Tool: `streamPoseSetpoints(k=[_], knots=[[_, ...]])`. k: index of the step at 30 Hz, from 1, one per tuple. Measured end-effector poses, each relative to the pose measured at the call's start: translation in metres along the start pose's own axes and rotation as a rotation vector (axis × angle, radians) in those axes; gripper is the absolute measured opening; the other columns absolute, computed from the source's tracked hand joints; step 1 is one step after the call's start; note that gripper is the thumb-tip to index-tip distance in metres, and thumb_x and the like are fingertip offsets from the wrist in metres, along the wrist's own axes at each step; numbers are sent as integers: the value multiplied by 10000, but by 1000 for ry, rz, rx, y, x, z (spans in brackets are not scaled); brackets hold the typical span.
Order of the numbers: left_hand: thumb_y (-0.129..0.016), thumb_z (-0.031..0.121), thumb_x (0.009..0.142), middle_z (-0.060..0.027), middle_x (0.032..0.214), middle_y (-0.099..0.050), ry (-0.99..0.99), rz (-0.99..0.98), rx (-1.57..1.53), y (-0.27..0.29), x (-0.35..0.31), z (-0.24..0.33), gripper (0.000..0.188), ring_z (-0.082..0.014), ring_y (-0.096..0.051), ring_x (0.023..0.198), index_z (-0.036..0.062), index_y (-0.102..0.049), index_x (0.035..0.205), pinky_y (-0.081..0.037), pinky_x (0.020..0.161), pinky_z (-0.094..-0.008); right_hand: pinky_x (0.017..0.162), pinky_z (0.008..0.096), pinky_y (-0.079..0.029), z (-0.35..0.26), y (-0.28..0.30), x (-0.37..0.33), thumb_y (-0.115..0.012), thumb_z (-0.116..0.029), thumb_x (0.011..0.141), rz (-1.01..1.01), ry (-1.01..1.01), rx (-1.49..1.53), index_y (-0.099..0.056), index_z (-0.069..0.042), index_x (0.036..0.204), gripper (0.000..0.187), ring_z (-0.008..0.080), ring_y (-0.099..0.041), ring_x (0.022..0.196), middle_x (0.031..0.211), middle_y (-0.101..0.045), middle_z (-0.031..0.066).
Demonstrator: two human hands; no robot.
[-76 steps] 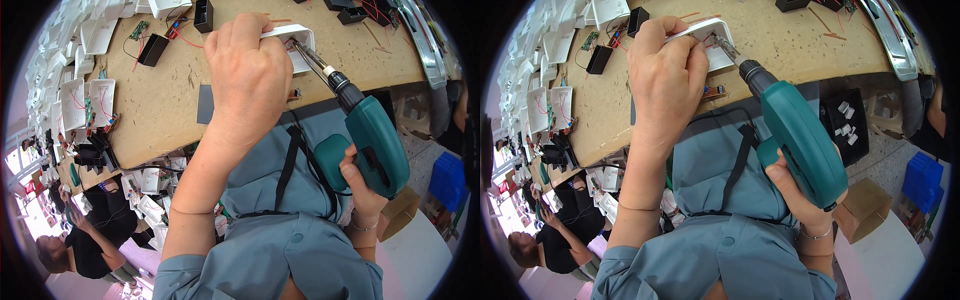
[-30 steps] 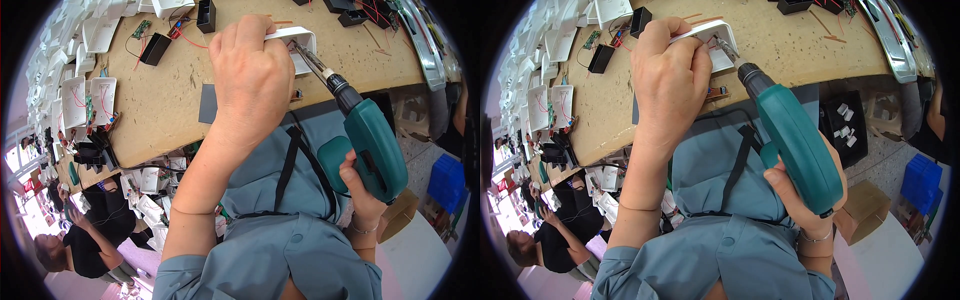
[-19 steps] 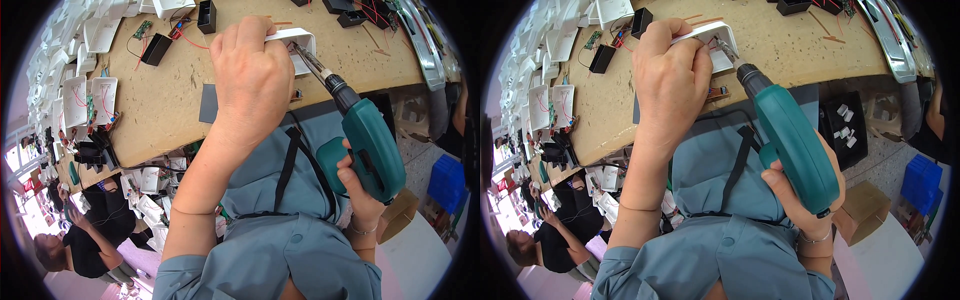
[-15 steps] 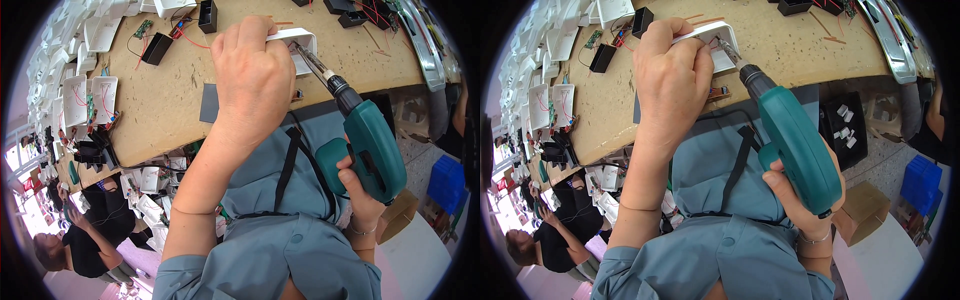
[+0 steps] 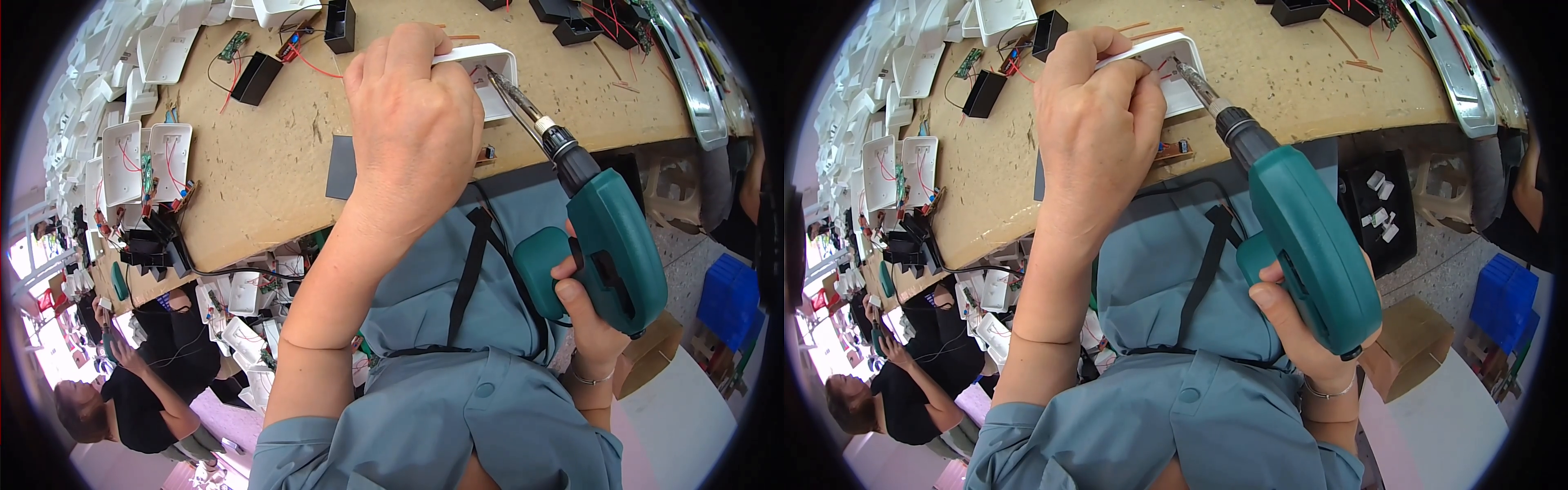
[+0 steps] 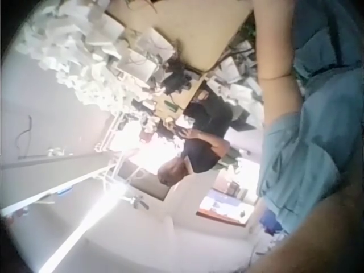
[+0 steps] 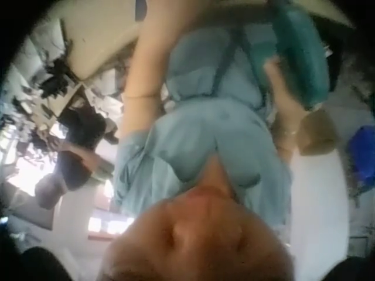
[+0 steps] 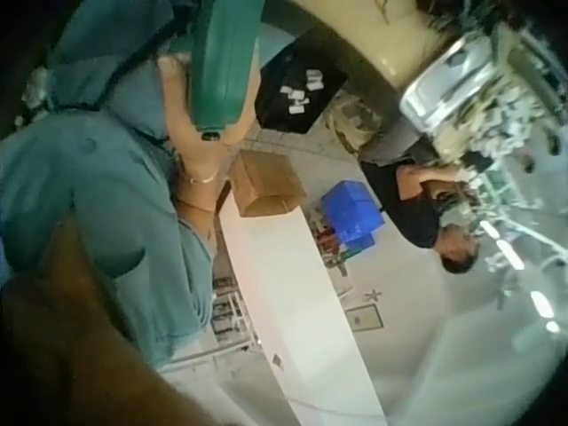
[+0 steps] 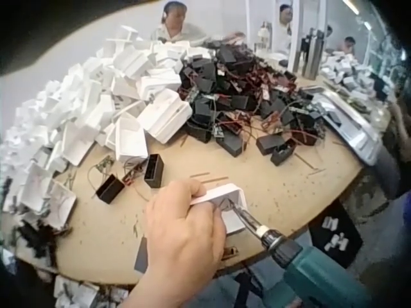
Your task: Soldering electrical wires into small plastic housings at a manual workstation.
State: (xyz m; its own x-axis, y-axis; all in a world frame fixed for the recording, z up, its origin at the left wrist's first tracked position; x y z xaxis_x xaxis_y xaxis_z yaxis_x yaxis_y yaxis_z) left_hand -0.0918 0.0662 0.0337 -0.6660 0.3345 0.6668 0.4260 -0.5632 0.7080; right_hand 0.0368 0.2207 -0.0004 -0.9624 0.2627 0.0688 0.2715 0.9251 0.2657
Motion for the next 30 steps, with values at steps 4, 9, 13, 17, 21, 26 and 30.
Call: streamPoseSetpoints(k=[4,9,13,17,21,26,30], knots=[[-599,32,671,-96,876,-552,9,17,-42,2,0,-1,63,-256,-533,754,-22,-623,693,-411,658,-354,625,242,-474,1,1,0,-740,-33,670,40,-28,74,-552,32,1018,400,125,-583,665,748,-616,51],[-583,4,636,-138,919,-517,39,-7,-148,-2,-1,-1,60,-275,-495,817,-37,-539,634,-354,761,-378,640,238,-476,2,-1,-2,-736,-28,672,-34,45,-45,-494,60,1104,503,123,-583,673,755,-622,59],[-589,7,637,-133,914,-520,51,-10,-149,-5,-2,-4,58,-274,-498,819,-34,-550,644,-359,763,-379,642,238,-477,6,0,-3,-735,-29,672,-4,-14,21,-489,67,1106,508,122,-583,676,758,-624,58],[-594,36,697,-118,870,-555,95,-17,-132,0,4,-10,90,-258,-546,771,-46,-624,719,-436,681,-339,684,265,-472,3,2,-6,-685,-22,691,-48,-32,16,-480,71,1123,487,142,-576,710,911,-596,134],[-601,44,706,-122,873,-552,168,-53,-196,0,5,-20,106,-252,-545,769,-54,-628,739,-439,691,-321,678,281,-473,-2,7,-11,-673,-88,705,-80,14,58,-461,97,1146,524,163,-573,713,1074,-564,216],[-628,41,709,-110,889,-551,476,-7,-564,26,-7,-57,68,-205,-546,785,-17,-649,739,-440,684,-308,598,252,-460,-14,25,-12,-686,-230,720,20,124,74,-455,102,1144,587,159,-564,659,1056,-561,219],[-603,43,770,-40,931,-566,786,331,-928,80,-48,-121,93,-84,-533,740,-32,-642,809,-452,572,-237,577,230,-448,-10,43,-11,-636,-263,768,63,201,169,-398,97,1186,601,150,-545,667,1074,-535,237]])
Point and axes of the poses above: each hand's wrist, its own x-axis towards the middle knuckle, its own y-axis out of the back of the hand, z = x × y, the point moved 10 cm from there along x, towards the middle knuckle
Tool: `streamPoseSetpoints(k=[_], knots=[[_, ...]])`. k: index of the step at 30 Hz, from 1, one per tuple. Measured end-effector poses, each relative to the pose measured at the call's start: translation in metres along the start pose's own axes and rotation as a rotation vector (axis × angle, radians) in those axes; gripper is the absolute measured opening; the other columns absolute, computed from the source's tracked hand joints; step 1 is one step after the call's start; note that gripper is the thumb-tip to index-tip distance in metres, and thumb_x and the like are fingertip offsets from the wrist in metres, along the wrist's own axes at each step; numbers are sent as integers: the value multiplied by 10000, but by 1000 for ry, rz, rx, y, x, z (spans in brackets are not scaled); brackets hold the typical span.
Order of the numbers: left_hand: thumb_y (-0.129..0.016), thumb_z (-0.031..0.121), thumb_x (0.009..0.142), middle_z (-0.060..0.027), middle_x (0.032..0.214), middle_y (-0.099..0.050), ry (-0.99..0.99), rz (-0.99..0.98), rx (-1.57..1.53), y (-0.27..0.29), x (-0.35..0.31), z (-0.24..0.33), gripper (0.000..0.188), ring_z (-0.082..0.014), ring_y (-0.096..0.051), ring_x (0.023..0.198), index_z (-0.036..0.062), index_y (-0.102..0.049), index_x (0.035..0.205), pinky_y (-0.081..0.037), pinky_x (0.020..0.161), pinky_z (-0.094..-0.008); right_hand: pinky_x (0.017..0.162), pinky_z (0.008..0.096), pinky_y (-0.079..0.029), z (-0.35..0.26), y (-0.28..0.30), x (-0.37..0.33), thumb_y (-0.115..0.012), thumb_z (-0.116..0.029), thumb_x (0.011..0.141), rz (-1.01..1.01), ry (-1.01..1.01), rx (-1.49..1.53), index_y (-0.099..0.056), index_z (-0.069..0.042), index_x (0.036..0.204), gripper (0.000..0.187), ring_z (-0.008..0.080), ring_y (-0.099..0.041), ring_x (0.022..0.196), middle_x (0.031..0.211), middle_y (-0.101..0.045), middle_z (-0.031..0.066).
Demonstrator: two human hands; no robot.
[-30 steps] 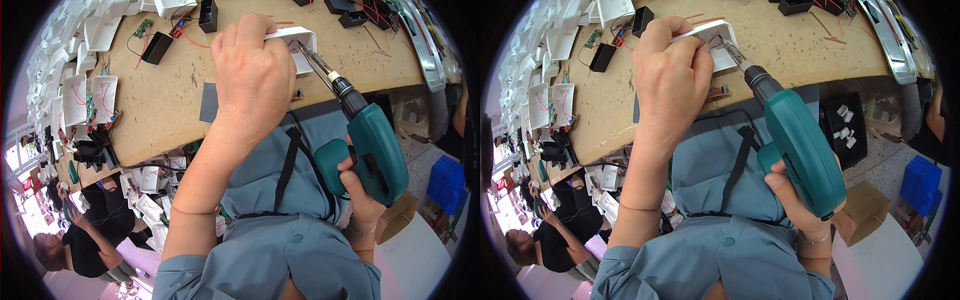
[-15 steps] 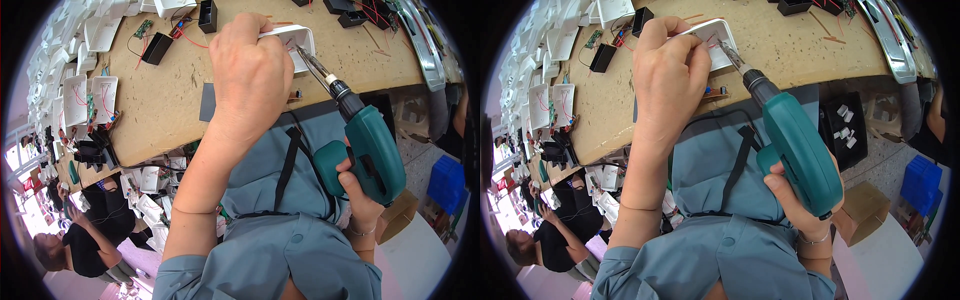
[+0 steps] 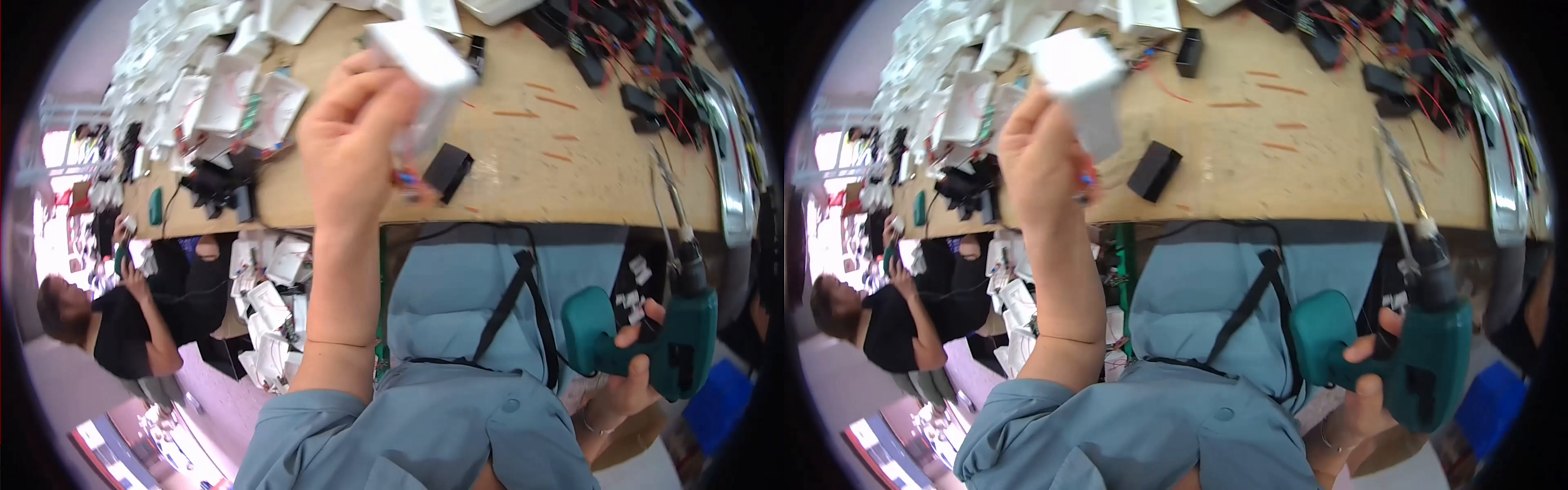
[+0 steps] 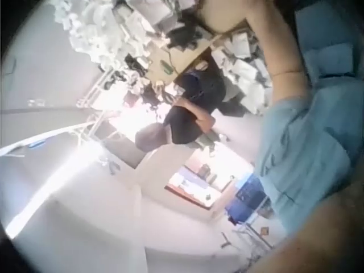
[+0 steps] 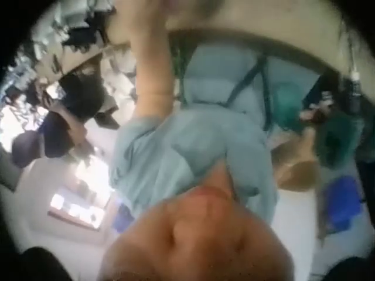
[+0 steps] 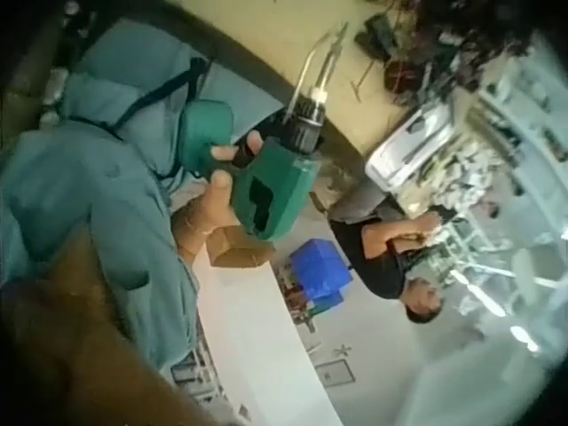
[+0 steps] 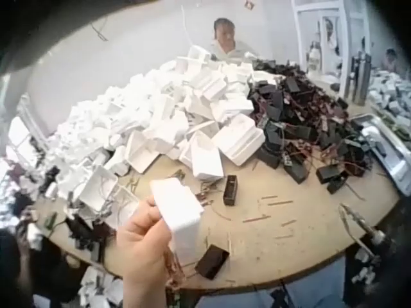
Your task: Soldering electrical wires into small plastic housings at a manual workstation.
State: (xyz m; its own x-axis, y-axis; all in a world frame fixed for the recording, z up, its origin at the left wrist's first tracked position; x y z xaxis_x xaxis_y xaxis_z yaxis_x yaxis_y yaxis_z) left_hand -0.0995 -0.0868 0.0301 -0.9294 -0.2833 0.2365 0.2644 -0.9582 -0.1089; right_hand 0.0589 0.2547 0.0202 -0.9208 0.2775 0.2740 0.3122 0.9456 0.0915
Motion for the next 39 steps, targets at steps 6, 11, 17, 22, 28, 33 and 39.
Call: streamPoseSetpoints(k=[6,11,17,22,28,33,39], knots=[[-486,156,862,-152,920,-592,-272,419,-182,166,22,80,302,-246,-610,763,-60,-509,1072,-530,554,-316,599,233,-455,3,0,7,-563,-173,822,-73,44,108,-301,86,1256,569,149,-534,718,1151,-477,261],[-608,132,800,-132,866,-618,-336,448,450,214,55,142,279,-177,-612,716,-104,-595,948,-506,592,-267,612,237,-462,4,-7,10,-551,-149,835,-119,39,145,-294,81,1268,554,151,-536,734,1166,-462,262],[-676,242,710,-48,756,-632,-120,402,1014,223,105,95,284,-86,-536,629,4,-676,865,-418,586,-201,621,236,-463,2,-7,10,-555,-158,837,-93,31,121,-308,65,1271,547,150,-538,740,1165,-465,257],[-669,302,703,-55,827,-648,-108,366,1110,225,114,95,325,-123,-568,698,18,-680,862,-439,672,-243,622,238,-467,5,-8,12,-567,-172,835,-99,12,157,-311,68,1266,556,149,-538,733,1162,-468,256],[-636,297,715,-93,941,-605,-834,380,1464,110,79,129,282,-240,-556,913,66,-673,872,-421,805,-352,602,232,-460,10,0,13,-625,-222,780,0,-21,83,-350,109,1213,611,157,-573,685,1097,-511,250],[-567,243,815,-130,938,-625,-565,-22,1122,21,120,70,286,-242,-601,857,28,-630,993,-450,752,-318,605,231,-466,13,3,13,-617,-196,789,-10,-37,120,-340,93,1229,595,150,-564,699,1109,-508,244],[-662,296,690,-140,780,-625,-323,-52,1321,0,179,13,339,-245,-597,733,15,-648,880,-457,683,-338,573,220,-477,11,5,9,-611,-155,793,-4,-24,151,-323,73,1255,591,143,-565,708,1108,-511,242]])
Point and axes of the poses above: each hand's wrist, its own x-axis towards the middle knuckle, its own y-axis out of the back of the hand, z = x × y, the point moved 10 cm from there along x, towards the middle knuckle
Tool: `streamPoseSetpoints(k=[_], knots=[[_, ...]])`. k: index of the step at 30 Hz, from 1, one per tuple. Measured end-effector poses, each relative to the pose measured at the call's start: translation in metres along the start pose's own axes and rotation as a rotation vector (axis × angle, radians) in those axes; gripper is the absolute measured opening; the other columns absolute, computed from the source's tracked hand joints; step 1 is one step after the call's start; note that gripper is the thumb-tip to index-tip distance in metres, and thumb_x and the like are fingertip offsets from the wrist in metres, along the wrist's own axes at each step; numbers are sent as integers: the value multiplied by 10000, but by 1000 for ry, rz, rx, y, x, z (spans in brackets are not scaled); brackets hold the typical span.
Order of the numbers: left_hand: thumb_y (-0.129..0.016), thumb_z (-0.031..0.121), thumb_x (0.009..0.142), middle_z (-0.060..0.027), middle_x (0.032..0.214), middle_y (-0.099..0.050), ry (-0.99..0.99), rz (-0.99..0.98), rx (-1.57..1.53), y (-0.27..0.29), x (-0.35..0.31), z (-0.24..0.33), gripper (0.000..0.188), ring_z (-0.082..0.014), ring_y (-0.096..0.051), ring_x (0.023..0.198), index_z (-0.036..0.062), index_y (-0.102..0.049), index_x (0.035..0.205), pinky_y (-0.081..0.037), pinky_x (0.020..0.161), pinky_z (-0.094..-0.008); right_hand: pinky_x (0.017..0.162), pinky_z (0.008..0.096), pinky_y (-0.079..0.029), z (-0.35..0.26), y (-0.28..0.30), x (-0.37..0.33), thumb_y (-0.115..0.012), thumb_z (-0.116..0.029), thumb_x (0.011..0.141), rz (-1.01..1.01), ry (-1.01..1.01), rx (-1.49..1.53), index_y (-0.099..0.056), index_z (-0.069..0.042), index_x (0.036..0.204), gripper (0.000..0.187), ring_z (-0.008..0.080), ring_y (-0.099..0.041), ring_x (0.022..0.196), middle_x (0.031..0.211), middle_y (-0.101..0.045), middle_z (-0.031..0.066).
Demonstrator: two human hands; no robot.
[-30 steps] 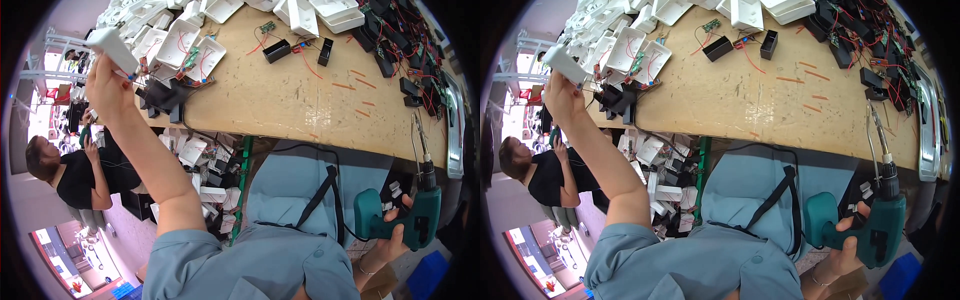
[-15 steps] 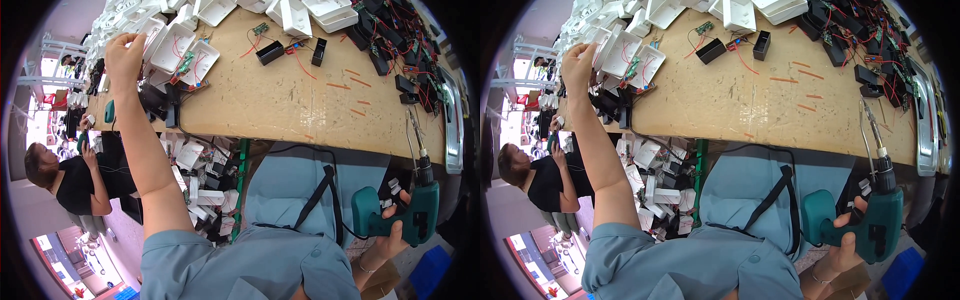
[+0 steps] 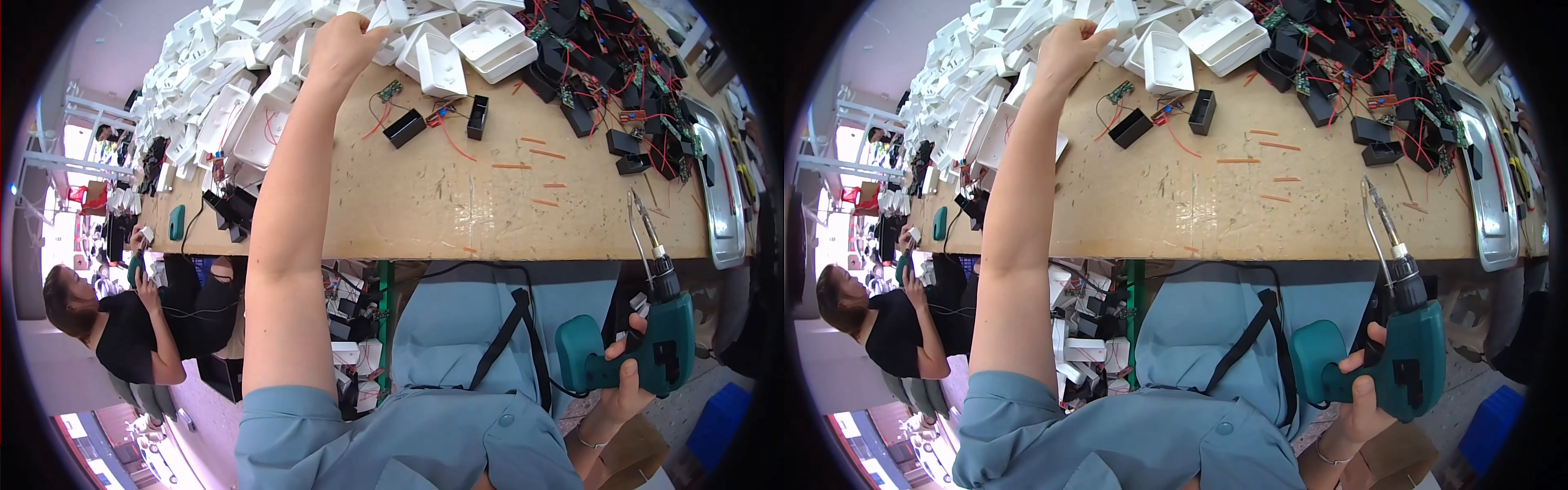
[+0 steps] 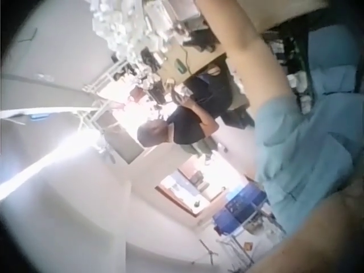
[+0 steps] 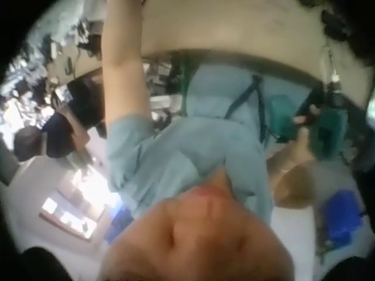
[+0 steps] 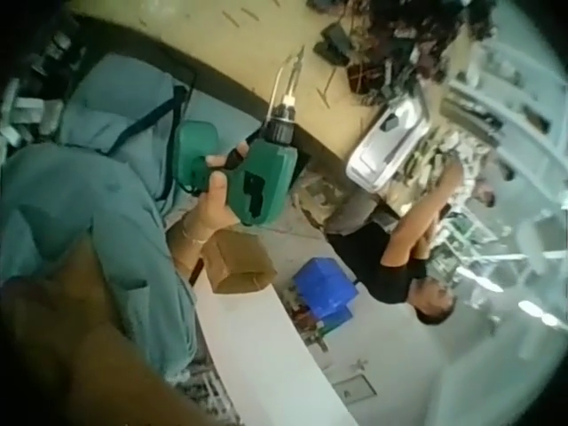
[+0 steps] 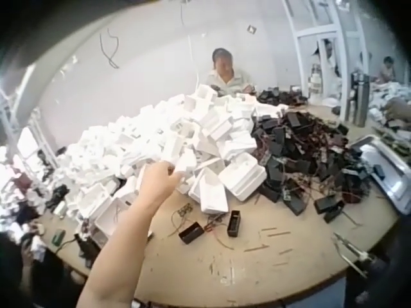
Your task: Soldering electrical wires into small plastic housings at a manual workstation.
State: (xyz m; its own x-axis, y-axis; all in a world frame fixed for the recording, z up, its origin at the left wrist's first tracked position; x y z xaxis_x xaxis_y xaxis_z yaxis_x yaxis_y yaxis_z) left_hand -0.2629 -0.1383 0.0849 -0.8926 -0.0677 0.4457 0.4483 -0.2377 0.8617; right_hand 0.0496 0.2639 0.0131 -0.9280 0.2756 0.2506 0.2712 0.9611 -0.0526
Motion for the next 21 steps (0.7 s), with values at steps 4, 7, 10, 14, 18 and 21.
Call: streamPoseSetpoints(k=[4,7,10,14,18,21], knots=[[-669,162,717,-121,810,-605,372,-163,-802,-21,-11,-30,351,-180,-590,737,-66,-582,969,-461,636,-279,570,220,-480,4,4,1,-618,-154,790,-10,1,-20,-324,61,1263,597,148,-570,700,1101,-514,239],[-616,54,777,-153,909,-546,724,-200,-1277,-34,-21,-60,367,-219,-566,830,-73,-488,1098,-499,708,-350,566,222,-482,10,6,5,-621,-156,789,-1,-26,-6,-323,56,1267,601,151,-573,702,1101,-513,240],[-543,7,830,-159,982,-485,776,-143,-1668,-29,-28,-53,403,-237,-537,903,-67,-375,1189,-505,792,-436,569,228,-487,12,4,9,-622,-152,789,-13,-21,16,-320,57,1268,603,153,-575,706,1101,-513,241],[-477,1,870,-173,1060,-477,509,-7,-1437,6,-36,-42,418,-294,-502,1024,-28,-322,1257,-438,922,-488,573,233,-492,11,-2,12,-617,-141,793,-32,-21,33,-315,58,1270,599,155,-576,709,1106,-508,247],[-443,36,892,-171,1107,-497,362,6,-1485,32,-72,-7,322,-257,-519,1019,-30,-438,1207,-455,910,-406,573,234,-495,11,-1,9,-614,-136,797,-33,-10,25,-307,59,1272,598,160,-579,710,1105,-506,255],[-556,11,826,-136,1027,-566,267,32,-1383,51,-123,39,368,-164,-565,886,-41,-477,1182,-485,792,-311,574,234,-497,12,5,9,-613,-137,798,-15,-17,41,-307,59,1270,596,163,-581,709,1101,-506,260]])
Point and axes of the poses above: each hand's wrist, its own x-axis towards the middle knuckle, its own y-axis out of the back of the hand, z = x × y, the point moved 10 cm from there along x, towards the middle knuckle
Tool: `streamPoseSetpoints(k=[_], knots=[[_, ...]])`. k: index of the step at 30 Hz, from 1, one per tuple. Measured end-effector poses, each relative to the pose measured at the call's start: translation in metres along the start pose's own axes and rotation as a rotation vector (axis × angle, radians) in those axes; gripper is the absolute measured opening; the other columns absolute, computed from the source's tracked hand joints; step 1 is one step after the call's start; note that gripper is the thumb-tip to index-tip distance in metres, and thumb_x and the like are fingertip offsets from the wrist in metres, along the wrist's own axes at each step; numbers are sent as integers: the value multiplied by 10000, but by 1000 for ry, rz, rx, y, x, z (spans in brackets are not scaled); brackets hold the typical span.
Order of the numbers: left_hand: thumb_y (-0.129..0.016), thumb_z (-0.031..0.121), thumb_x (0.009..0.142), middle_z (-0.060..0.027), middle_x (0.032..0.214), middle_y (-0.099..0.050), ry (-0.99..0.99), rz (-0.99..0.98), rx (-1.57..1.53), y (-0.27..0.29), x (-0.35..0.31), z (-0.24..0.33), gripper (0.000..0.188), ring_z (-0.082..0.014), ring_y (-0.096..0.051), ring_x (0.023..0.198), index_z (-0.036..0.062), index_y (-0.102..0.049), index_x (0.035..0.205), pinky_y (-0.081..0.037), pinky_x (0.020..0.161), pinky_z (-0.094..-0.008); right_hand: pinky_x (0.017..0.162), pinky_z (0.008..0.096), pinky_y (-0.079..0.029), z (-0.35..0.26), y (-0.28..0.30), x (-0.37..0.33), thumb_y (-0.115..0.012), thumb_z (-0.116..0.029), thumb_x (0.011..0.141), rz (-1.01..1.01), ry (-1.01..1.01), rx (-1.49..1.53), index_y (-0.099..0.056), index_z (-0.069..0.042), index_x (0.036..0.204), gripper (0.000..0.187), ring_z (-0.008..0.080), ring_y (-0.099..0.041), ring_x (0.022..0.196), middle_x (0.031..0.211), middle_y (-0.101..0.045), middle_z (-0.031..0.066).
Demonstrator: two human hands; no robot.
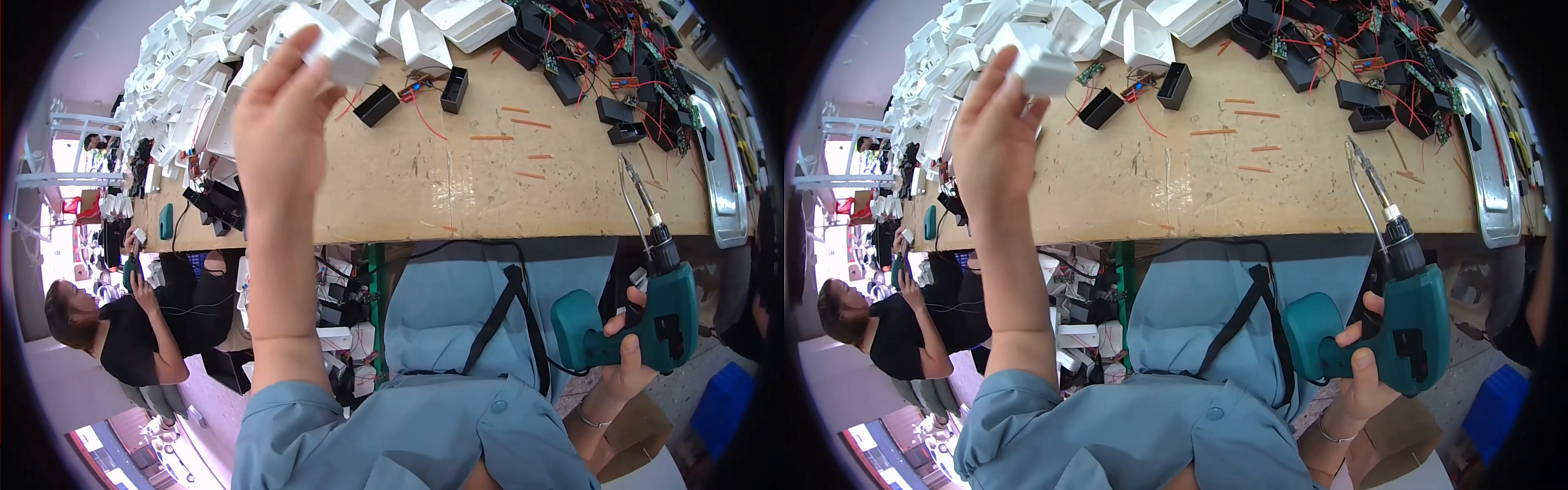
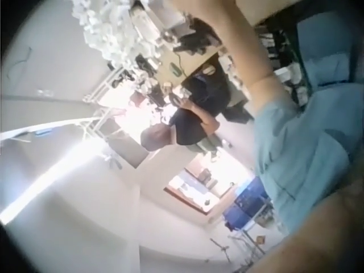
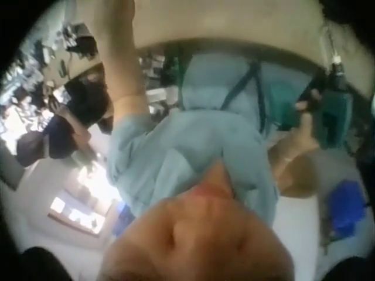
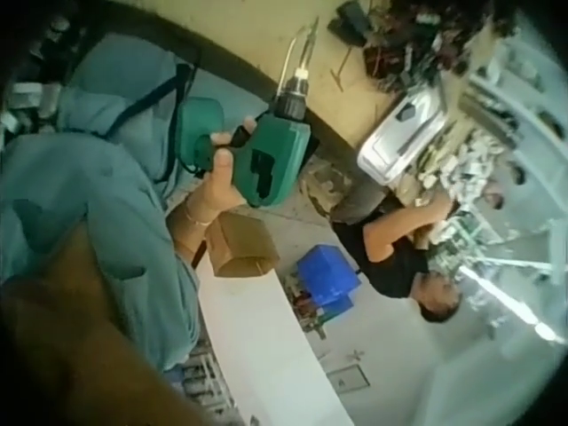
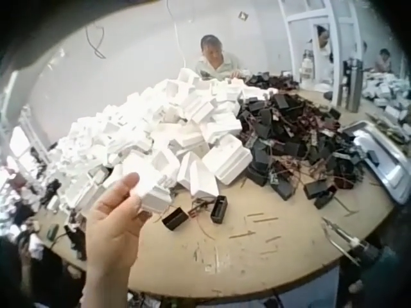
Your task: Soldering electrical wires into small plastic housings at a manual workstation.
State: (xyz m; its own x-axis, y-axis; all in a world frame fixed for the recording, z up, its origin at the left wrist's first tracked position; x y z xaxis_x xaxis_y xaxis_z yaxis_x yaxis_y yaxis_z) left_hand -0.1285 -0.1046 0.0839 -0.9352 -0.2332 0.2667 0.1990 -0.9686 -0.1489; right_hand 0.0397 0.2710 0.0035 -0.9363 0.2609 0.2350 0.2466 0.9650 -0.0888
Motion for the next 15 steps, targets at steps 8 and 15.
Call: streamPoseSetpoints(k=[8,15], knots=[[-528,11,840,-132,1163,-435,173,-247,-62,-100,-117,-82,465,-183,-472,1088,-75,-359,1265,-407,906,-296,573,236,-497,-2,-6,-1,-617,-148,797,-32,18,-7,-306,59,1270,602,167,-581,707,1100,-505,266],[-514,10,840,-172,1400,-152,227,-401,-259,-156,-126,-93,779,-270,-140,1326,-30,50,1375,-148,1057,-371,567,233,-491,-5,-4,-5,-633,-169,784,11,21,-24,-312,64,1264,622,164,-576,683,1095,-512,270]])
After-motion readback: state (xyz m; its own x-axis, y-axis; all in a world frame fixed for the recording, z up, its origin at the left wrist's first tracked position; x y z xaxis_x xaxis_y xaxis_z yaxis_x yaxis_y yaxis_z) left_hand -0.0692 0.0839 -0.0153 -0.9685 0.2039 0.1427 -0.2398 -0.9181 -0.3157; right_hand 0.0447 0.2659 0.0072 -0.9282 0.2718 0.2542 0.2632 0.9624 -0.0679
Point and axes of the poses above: each hand's wrist, its own x-axis towards the middle knuckle, its own y-axis out of the back of the hand, z = x × y, the point moved 10 cm from there along x, towards the middle knuckle
